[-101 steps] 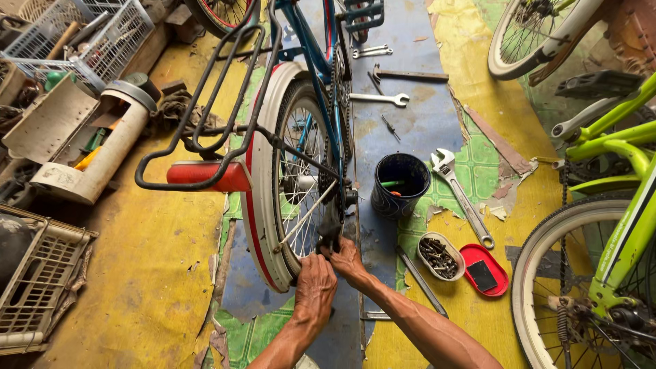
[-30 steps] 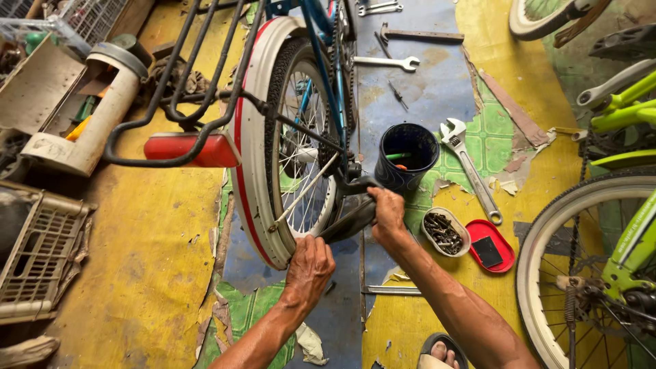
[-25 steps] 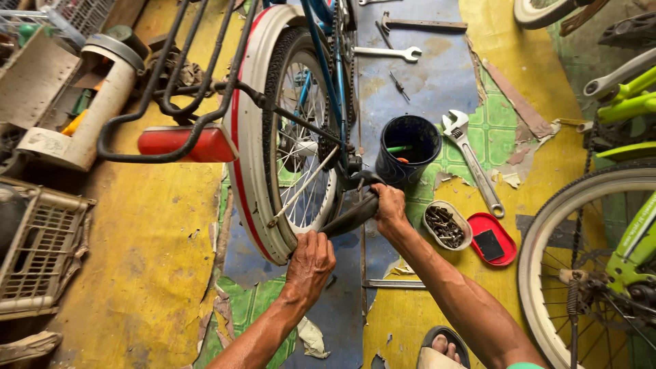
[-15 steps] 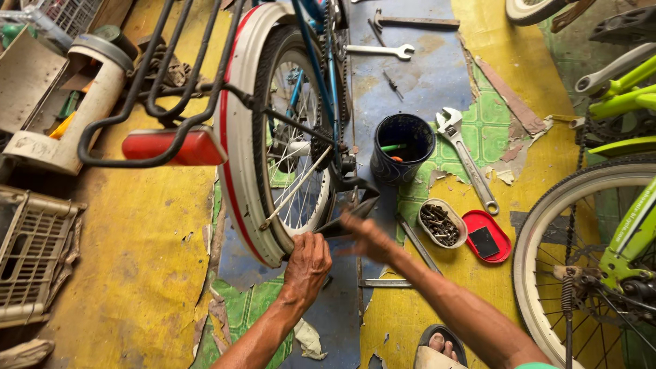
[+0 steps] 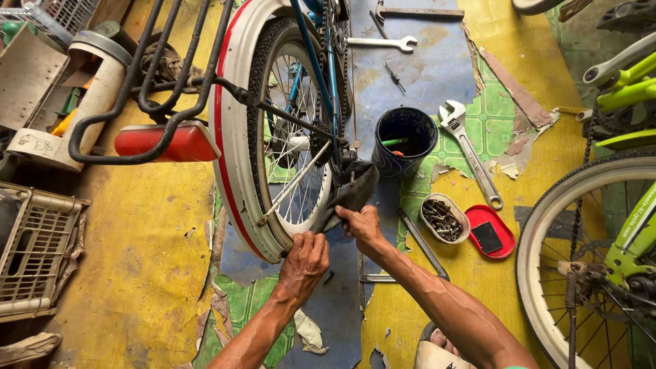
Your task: The person removes a bicycle tire from the rim using a tire lever, then pulls the inner tube out of the tire. The person works on the rear wheel of a bicycle in a workshop.
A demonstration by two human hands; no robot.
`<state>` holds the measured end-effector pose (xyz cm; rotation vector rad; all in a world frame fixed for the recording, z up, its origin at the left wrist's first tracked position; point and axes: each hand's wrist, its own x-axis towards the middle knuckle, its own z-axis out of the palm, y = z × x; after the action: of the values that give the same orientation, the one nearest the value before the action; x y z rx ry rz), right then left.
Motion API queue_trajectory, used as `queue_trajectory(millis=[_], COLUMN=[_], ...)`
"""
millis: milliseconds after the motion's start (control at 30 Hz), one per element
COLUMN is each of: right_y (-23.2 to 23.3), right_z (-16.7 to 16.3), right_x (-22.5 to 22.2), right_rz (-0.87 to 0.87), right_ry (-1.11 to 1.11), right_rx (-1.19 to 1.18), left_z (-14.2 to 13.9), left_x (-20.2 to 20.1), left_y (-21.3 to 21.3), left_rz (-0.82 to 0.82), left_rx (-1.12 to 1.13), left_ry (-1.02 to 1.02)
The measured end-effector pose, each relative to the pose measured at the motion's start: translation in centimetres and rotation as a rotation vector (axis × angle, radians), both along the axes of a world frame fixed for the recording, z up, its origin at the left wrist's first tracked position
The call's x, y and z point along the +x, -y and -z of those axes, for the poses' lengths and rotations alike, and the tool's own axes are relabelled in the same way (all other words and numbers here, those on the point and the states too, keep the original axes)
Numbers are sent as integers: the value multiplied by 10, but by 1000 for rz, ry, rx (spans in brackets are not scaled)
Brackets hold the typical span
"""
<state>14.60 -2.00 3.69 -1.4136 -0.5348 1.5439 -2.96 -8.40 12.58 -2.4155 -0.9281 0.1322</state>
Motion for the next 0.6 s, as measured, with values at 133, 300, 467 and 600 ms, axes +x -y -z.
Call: queue_trajectory(millis=[133,300,467,600], right_y=[-7,-12,-2,2], right_z=[1,9,15,5], right_x=[-2,0,17,23], right_rz=[47,-12,-216,-303], right_ry=[-41,-173,-416,-466], right_rx=[33,101,115,59], left_z=[2,4,17,29], left_x=[-4,-6,8,26], left_y=[-1,-7,-24,-47], left_rz=[37,19,-146,-418], left_rx=[27,-48,-14,-393], left_ry=[21,53,218,330])
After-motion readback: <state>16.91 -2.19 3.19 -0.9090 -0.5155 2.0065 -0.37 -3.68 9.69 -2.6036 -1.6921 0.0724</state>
